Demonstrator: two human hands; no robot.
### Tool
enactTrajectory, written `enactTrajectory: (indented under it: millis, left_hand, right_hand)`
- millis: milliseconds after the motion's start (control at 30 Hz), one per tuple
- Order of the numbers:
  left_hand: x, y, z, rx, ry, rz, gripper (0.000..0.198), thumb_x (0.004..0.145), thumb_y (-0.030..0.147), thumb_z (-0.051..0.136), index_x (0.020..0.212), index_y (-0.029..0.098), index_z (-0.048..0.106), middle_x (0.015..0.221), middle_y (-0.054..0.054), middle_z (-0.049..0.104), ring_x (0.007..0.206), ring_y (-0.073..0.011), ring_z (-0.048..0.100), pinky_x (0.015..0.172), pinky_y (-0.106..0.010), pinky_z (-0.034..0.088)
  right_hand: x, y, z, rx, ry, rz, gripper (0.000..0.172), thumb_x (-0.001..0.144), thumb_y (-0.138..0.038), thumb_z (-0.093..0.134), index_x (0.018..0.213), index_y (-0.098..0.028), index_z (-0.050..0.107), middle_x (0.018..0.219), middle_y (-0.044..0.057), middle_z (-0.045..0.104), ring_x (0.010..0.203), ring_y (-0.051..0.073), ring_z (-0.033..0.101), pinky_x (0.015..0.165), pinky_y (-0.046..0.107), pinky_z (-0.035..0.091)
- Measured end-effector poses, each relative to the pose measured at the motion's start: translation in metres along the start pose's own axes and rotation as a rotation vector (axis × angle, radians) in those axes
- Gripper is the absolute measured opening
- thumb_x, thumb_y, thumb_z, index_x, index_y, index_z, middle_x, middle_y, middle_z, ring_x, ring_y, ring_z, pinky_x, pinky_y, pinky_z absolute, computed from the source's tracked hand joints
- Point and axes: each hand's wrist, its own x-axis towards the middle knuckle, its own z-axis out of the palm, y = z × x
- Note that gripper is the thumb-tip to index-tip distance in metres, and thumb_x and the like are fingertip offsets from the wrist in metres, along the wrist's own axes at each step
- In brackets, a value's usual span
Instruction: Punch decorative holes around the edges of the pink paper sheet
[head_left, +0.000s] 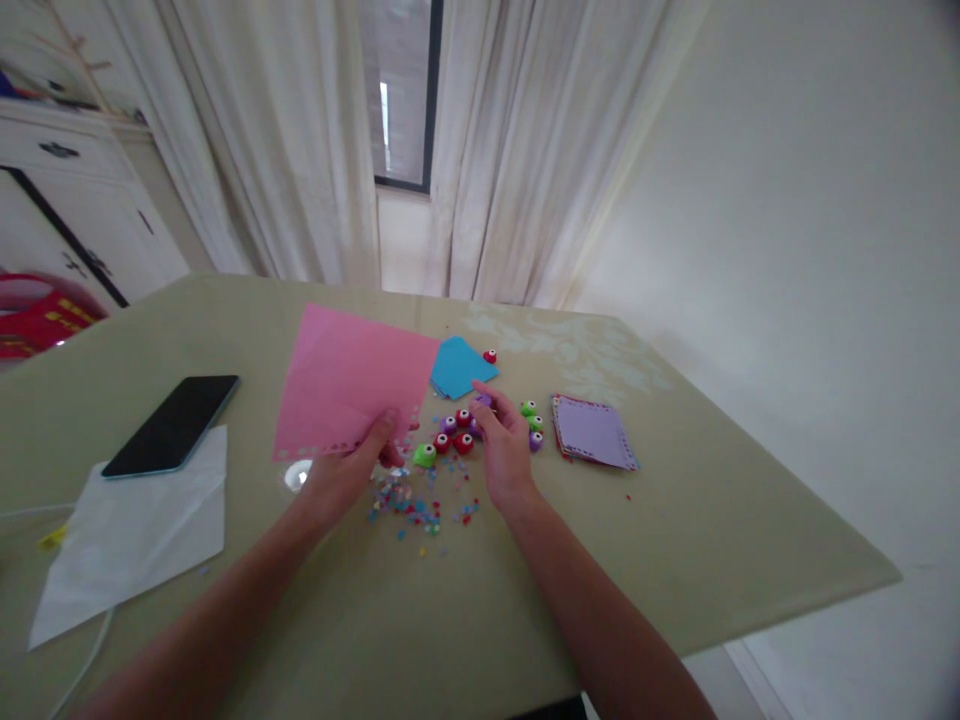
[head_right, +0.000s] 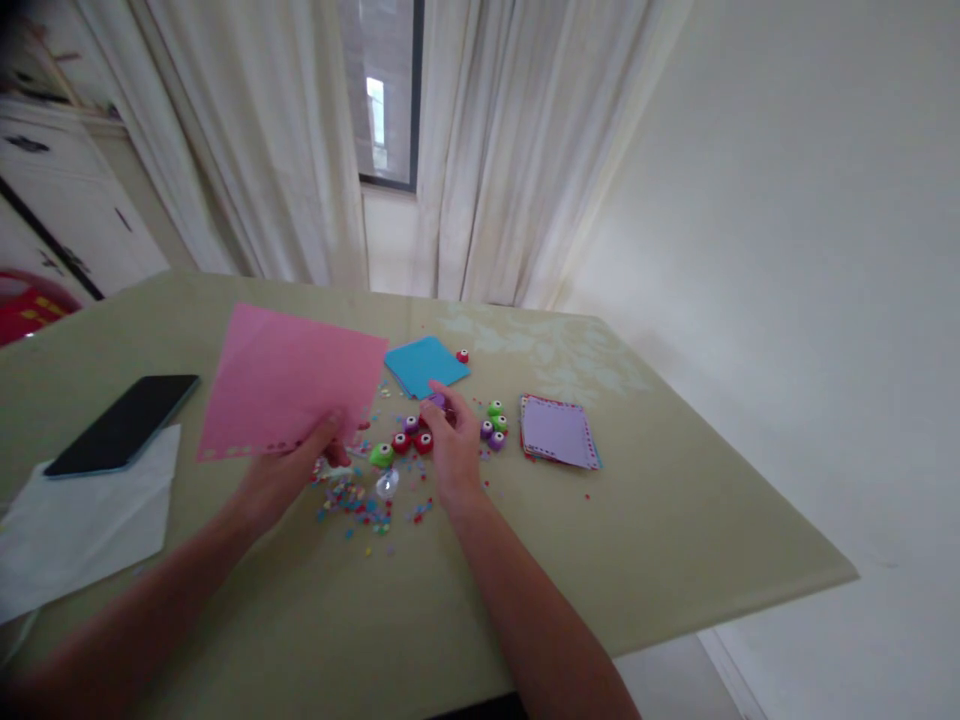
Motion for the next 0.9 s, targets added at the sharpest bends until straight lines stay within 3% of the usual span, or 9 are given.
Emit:
enactTrajectory:
  millis: [100,200,267,367,433,567,700,833,900]
  left_hand:
    - [0.007,0.002,-0.005,-0.017,0.071,-0.003,0.064,0.082,0.079,0.054,0.047,0.026,0.063,0.056,-0.007,0.066,0.053,-0.0227,0.058,0.055,-0.035,0.05]
    - [0.015,0.0,-0.009,-0.048,0.146,-0.003,0.058,0.079,0.075,0.058,0.047,0.026,0.058,0.051,-0.004,0.06,0.051,-0.0217,0.053,0.051,-0.035,0.045]
    - [0.02,-0.003,-0.012,-0.071,0.173,0.014,0.051,0.077,0.069,0.062,0.049,0.026,0.057,0.051,-0.003,0.058,0.052,-0.0218,0.053,0.053,-0.034,0.044]
    - [0.025,-0.006,-0.015,-0.098,0.215,0.037,0.042,0.076,0.061,0.064,0.053,0.027,0.056,0.053,-0.001,0.059,0.056,-0.022,0.055,0.058,-0.035,0.046]
    - [0.028,-0.006,-0.017,-0.117,0.256,0.038,0.039,0.076,0.057,0.064,0.052,0.027,0.055,0.053,-0.001,0.058,0.057,-0.0217,0.055,0.061,-0.035,0.047]
    - [0.029,-0.004,-0.021,-0.145,0.296,0.022,0.038,0.075,0.054,0.065,0.05,0.027,0.055,0.053,-0.002,0.058,0.057,-0.0217,0.056,0.062,-0.035,0.048]
    - [0.028,-0.005,-0.02,-0.167,0.299,0.022,0.038,0.076,0.055,0.066,0.052,0.027,0.059,0.054,-0.002,0.06,0.058,-0.022,0.057,0.063,-0.035,0.049]
    - [0.028,-0.007,-0.017,-0.185,0.298,0.029,0.037,0.073,0.058,0.067,0.055,0.026,0.06,0.053,-0.001,0.058,0.056,-0.0211,0.055,0.061,-0.034,0.046]
    - [0.029,-0.007,-0.017,-0.188,0.298,0.028,0.036,0.071,0.058,0.068,0.057,0.026,0.061,0.053,-0.001,0.059,0.056,-0.0212,0.055,0.059,-0.034,0.045]
  right_hand:
    - [0.007,-0.008,-0.004,-0.08,0.074,-0.131,0.043,0.075,-0.035,0.081,0.113,-0.019,0.072,0.098,0.002,0.074,0.085,0.017,0.066,0.078,0.031,0.054]
    - [0.011,-0.024,-0.012,-0.315,0.052,-0.272,0.034,0.079,-0.03,0.075,0.111,-0.019,0.075,0.105,0.006,0.076,0.088,0.02,0.067,0.079,0.033,0.055]
    - [0.008,-0.035,-0.02,-0.526,-0.022,-0.371,0.031,0.081,-0.024,0.07,0.11,-0.02,0.077,0.111,0.007,0.075,0.091,0.02,0.068,0.081,0.033,0.055]
    - [-0.009,-0.038,-0.035,-0.823,-0.253,-0.428,0.032,0.083,-0.017,0.069,0.114,-0.021,0.076,0.114,0.007,0.076,0.098,0.022,0.069,0.089,0.036,0.055]
    - [-0.022,-0.031,-0.045,-1.033,-0.364,-0.438,0.042,0.081,-0.01,0.068,0.122,-0.019,0.071,0.118,0.01,0.075,0.107,0.025,0.069,0.099,0.04,0.053]
    - [-0.041,-0.016,-0.055,-1.38,-0.369,-0.401,0.037,0.087,-0.003,0.058,0.121,-0.016,0.069,0.124,0.015,0.071,0.114,0.029,0.065,0.105,0.042,0.051]
    - [-0.045,-0.014,-0.036,-1.449,-0.348,-0.502,0.026,0.1,-0.025,0.062,0.124,-0.016,0.069,0.128,0.016,0.069,0.122,0.032,0.061,0.108,0.044,0.048]
    - [-0.037,-0.003,0.004,-1.475,-0.521,-0.667,0.049,0.103,-0.052,0.06,0.143,-0.023,0.062,0.152,0.015,0.059,0.137,0.033,0.053,0.117,0.049,0.041]
    - [-0.029,0.007,0.018,-1.558,-0.625,-0.729,0.041,0.107,-0.047,0.055,0.14,-0.025,0.063,0.154,0.013,0.059,0.14,0.031,0.052,0.119,0.05,0.037]
